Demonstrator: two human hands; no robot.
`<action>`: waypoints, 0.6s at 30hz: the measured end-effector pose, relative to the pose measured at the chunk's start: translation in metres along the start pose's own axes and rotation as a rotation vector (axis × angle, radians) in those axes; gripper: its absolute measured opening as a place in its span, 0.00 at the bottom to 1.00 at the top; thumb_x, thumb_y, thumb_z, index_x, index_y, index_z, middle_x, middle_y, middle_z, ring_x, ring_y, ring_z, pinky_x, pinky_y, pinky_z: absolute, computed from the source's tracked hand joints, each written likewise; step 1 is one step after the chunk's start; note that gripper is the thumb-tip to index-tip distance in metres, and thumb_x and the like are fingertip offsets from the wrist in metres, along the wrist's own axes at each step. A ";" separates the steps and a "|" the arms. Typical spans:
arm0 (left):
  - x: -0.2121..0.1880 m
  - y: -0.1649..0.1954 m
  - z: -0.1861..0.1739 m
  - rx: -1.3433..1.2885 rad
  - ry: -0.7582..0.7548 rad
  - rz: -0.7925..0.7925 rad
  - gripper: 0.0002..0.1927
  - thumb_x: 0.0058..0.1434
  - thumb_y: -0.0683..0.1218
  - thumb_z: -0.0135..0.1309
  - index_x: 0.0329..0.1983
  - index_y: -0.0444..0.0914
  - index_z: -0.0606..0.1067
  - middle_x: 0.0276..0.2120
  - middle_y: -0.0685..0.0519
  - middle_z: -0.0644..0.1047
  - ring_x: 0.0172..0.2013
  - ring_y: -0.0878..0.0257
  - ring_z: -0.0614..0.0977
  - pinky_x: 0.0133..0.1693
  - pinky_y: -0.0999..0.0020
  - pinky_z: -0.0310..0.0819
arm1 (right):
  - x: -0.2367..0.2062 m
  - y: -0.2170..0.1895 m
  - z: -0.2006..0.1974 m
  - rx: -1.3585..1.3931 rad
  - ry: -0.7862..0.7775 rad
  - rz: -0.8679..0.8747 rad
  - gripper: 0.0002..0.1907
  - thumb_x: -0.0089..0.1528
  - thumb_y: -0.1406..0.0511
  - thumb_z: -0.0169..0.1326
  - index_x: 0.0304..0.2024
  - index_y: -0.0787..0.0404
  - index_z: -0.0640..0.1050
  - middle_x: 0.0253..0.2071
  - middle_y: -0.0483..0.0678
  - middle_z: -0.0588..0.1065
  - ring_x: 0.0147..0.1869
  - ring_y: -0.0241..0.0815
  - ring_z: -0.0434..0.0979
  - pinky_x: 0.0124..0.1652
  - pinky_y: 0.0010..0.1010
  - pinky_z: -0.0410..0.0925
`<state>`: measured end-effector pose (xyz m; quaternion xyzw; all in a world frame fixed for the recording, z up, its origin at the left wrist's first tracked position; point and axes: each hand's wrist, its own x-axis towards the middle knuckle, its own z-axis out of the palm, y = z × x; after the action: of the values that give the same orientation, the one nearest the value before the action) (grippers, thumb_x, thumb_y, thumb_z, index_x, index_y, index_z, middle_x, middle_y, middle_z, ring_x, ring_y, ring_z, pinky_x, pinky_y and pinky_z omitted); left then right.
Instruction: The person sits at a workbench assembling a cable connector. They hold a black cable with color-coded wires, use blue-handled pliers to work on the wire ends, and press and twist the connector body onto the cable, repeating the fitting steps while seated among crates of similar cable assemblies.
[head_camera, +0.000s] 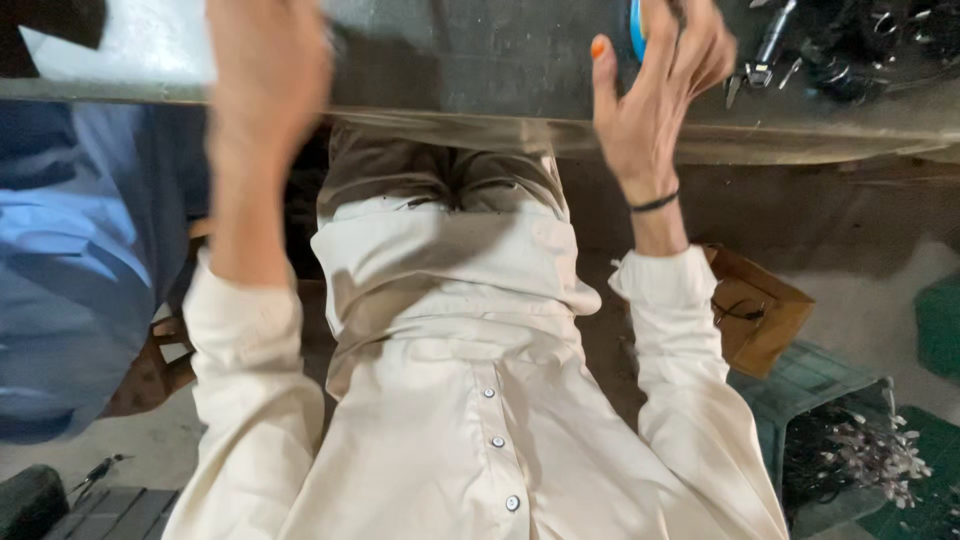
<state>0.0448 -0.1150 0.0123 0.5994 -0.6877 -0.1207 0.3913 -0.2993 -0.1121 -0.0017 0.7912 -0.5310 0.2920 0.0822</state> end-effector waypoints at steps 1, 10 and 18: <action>-0.015 0.016 0.008 -0.252 -0.045 0.060 0.07 0.72 0.38 0.48 0.51 0.30 0.67 0.40 0.42 0.76 0.42 0.43 0.77 0.43 0.53 0.72 | 0.001 -0.008 0.000 0.140 0.047 -0.010 0.27 0.78 0.54 0.54 0.72 0.61 0.66 0.69 0.55 0.59 0.72 0.51 0.54 0.69 0.46 0.54; -0.117 0.072 0.013 -0.309 -0.786 0.019 0.17 0.60 0.36 0.52 0.53 0.38 0.72 0.40 0.40 0.71 0.40 0.40 0.76 0.42 0.48 0.70 | 0.010 -0.025 -0.032 0.305 -0.324 0.154 0.21 0.64 0.70 0.67 0.56 0.55 0.73 0.56 0.50 0.69 0.54 0.48 0.75 0.52 0.35 0.72; -0.075 0.049 -0.011 0.685 -0.039 0.135 0.26 0.58 0.40 0.55 0.62 0.41 0.80 0.59 0.39 0.72 0.56 0.39 0.71 0.52 0.49 0.71 | -0.014 -0.049 -0.041 0.492 -0.490 -0.232 0.21 0.59 0.79 0.62 0.53 0.60 0.78 0.49 0.49 0.79 0.51 0.52 0.77 0.49 0.43 0.72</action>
<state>0.0143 -0.0308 0.0214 0.6468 -0.7337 0.1316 0.1614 -0.2744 -0.0626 0.0329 0.8886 -0.3556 0.2017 -0.2077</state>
